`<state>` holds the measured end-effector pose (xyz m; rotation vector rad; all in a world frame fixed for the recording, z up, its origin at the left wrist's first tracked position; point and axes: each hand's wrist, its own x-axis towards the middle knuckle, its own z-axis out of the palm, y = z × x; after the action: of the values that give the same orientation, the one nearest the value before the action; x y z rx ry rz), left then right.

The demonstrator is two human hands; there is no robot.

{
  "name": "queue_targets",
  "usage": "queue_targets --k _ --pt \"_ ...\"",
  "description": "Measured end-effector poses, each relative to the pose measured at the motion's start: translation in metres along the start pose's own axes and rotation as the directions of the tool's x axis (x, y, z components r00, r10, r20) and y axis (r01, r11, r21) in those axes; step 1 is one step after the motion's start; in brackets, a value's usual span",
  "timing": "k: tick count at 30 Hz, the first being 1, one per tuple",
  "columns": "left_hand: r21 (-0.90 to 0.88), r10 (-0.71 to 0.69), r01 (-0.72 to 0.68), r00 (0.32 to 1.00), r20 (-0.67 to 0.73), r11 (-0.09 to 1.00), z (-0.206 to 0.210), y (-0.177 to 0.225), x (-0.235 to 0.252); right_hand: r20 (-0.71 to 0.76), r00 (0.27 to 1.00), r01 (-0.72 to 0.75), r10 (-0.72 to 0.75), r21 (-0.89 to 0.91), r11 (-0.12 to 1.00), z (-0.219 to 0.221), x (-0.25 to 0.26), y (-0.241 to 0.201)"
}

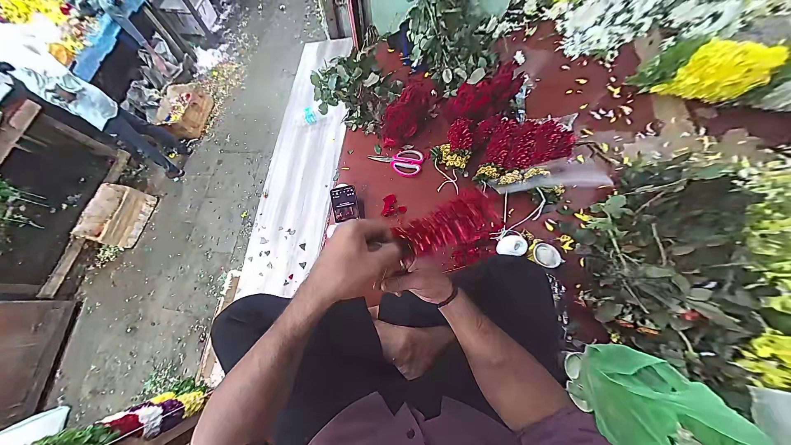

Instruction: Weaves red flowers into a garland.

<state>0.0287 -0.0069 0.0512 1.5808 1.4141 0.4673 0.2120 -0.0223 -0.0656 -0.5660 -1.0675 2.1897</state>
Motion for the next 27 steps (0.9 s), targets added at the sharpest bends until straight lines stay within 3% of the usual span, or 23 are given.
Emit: queue_targets --k 2,4,7,10,12,15,18,21,24,27 --pt "0.141 -0.046 0.07 0.984 -0.169 0.988 0.0 -0.021 0.002 0.164 0.98 0.119 -0.113 -0.025 0.993 -0.017 0.004 0.016" --pt "0.206 -0.117 0.157 0.974 -0.195 0.966 -0.004 -0.048 -0.002 0.116 0.987 0.127 -0.113 -0.126 0.984 -0.023 0.005 0.007" --pt "0.179 -0.286 0.279 0.958 0.013 0.943 -0.015 -0.084 -0.018 -0.033 0.997 0.057 -0.068 -0.267 0.962 -0.036 0.007 0.001" --pt "0.077 -0.297 0.287 0.932 0.208 0.955 -0.016 -0.1 -0.035 -0.048 0.999 -0.034 0.019 -0.333 0.942 -0.041 0.008 0.003" --pt "0.04 -0.279 0.277 0.932 0.234 0.96 -0.012 -0.105 -0.042 -0.003 0.993 -0.109 0.116 -0.37 0.922 -0.043 0.009 0.0" --pt "0.003 -0.273 0.28 0.934 0.229 0.96 -0.007 -0.114 -0.044 -0.153 0.959 -0.283 0.239 -0.515 0.809 -0.065 0.028 -0.001" --pt "0.009 -0.303 0.308 0.928 0.218 0.951 0.004 -0.13 -0.042 -0.471 0.873 -0.447 0.126 -0.67 0.592 -0.12 0.077 0.024" --pt "0.085 -0.358 0.348 0.903 0.239 0.934 0.012 -0.14 -0.042 -0.692 0.721 -0.651 0.036 -0.658 0.378 -0.168 0.131 0.048" --pt "0.117 -0.403 0.385 0.873 0.275 0.915 0.012 -0.141 -0.04 -0.805 0.593 -0.789 0.025 -0.575 0.217 -0.185 0.171 0.063" --pt "0.123 -0.413 0.394 0.866 0.284 0.911 0.01 -0.139 -0.038 -0.82 0.573 -0.807 -0.002 -0.565 0.172 -0.192 0.191 0.081"
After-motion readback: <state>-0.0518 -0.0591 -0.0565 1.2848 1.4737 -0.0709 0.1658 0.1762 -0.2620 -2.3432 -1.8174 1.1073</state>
